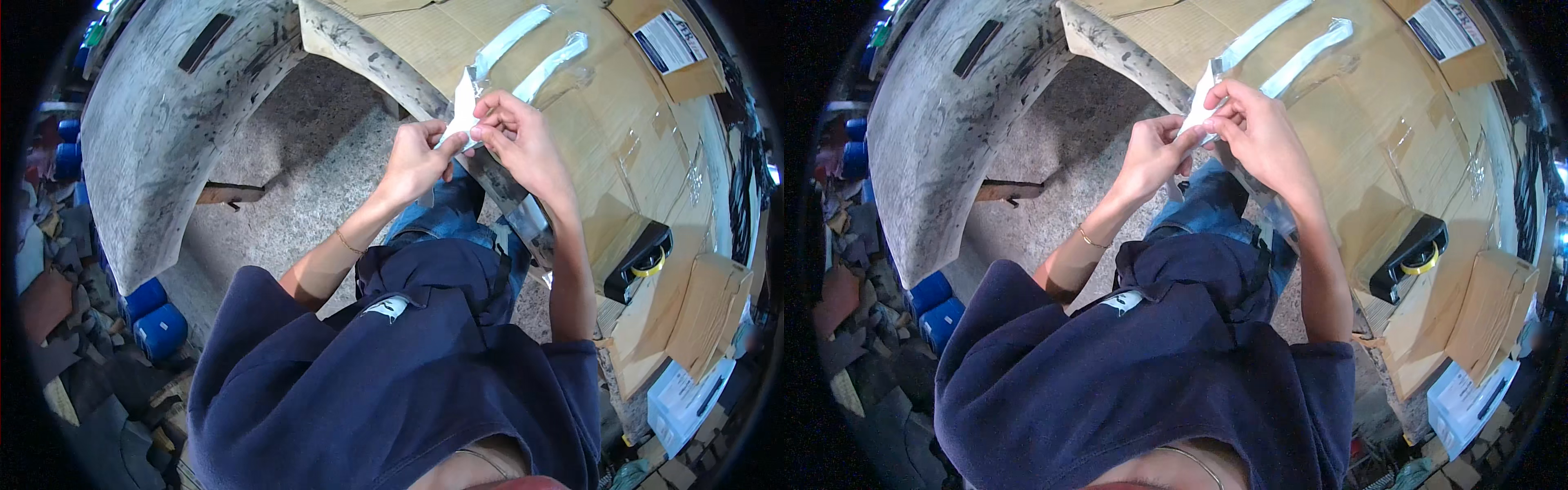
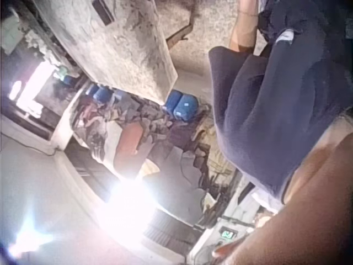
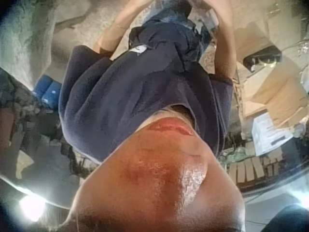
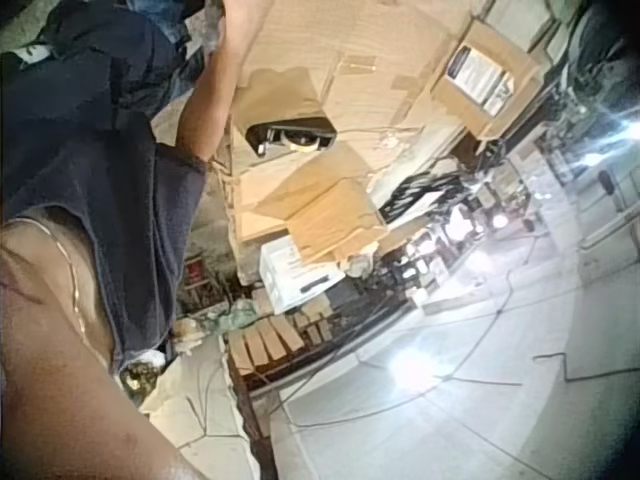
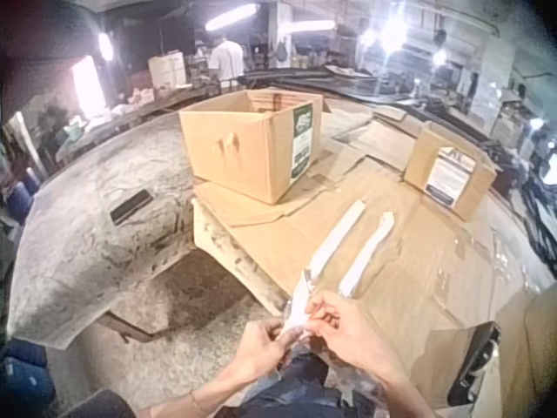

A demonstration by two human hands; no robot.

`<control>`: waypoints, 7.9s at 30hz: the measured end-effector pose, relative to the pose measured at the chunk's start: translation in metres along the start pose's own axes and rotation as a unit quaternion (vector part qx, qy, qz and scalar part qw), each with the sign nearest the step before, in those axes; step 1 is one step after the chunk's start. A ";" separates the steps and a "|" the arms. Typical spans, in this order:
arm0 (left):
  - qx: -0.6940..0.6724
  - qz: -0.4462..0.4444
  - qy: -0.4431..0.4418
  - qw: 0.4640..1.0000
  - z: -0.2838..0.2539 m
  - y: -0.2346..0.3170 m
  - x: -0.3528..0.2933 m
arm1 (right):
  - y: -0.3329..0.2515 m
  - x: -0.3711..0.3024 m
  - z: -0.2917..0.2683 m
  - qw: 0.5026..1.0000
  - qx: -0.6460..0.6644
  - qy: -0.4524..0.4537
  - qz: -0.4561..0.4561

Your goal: The recorder is assembling white straps, applying tape, and organizing them on a workbench in a workshop setting.

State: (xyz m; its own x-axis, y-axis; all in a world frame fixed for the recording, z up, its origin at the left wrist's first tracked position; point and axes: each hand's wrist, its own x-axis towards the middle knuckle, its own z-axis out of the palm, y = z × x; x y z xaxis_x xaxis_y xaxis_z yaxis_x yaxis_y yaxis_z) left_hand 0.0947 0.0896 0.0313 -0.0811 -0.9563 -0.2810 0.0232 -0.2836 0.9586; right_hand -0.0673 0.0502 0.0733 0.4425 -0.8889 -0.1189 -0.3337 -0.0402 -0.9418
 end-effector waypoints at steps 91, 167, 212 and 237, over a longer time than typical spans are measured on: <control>-0.014 0.441 -0.087 0.893 0.106 0.282 0.059 | -0.310 -0.056 -0.204 0.691 -0.648 0.029 -0.319; 0.013 0.418 -0.298 0.858 0.131 0.317 0.046 | -0.213 -0.083 -0.219 0.830 -0.269 0.218 -0.437; 0.080 0.502 -0.263 0.820 0.146 0.312 0.039 | -0.189 -0.111 -0.198 0.833 -0.123 0.388 -0.374; -0.051 0.434 -0.304 0.846 0.147 0.308 0.032 | -0.180 -0.094 -0.165 0.524 -0.509 0.542 -0.415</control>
State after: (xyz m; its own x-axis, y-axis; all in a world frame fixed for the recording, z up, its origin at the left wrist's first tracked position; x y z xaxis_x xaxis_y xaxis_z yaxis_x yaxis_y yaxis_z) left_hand -0.0474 -0.0182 0.3245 -0.4868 -0.6028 0.6322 0.4209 0.4723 0.7745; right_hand -0.1861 0.0660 0.3053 0.2383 -0.0874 0.9673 -0.9163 -0.3503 0.1940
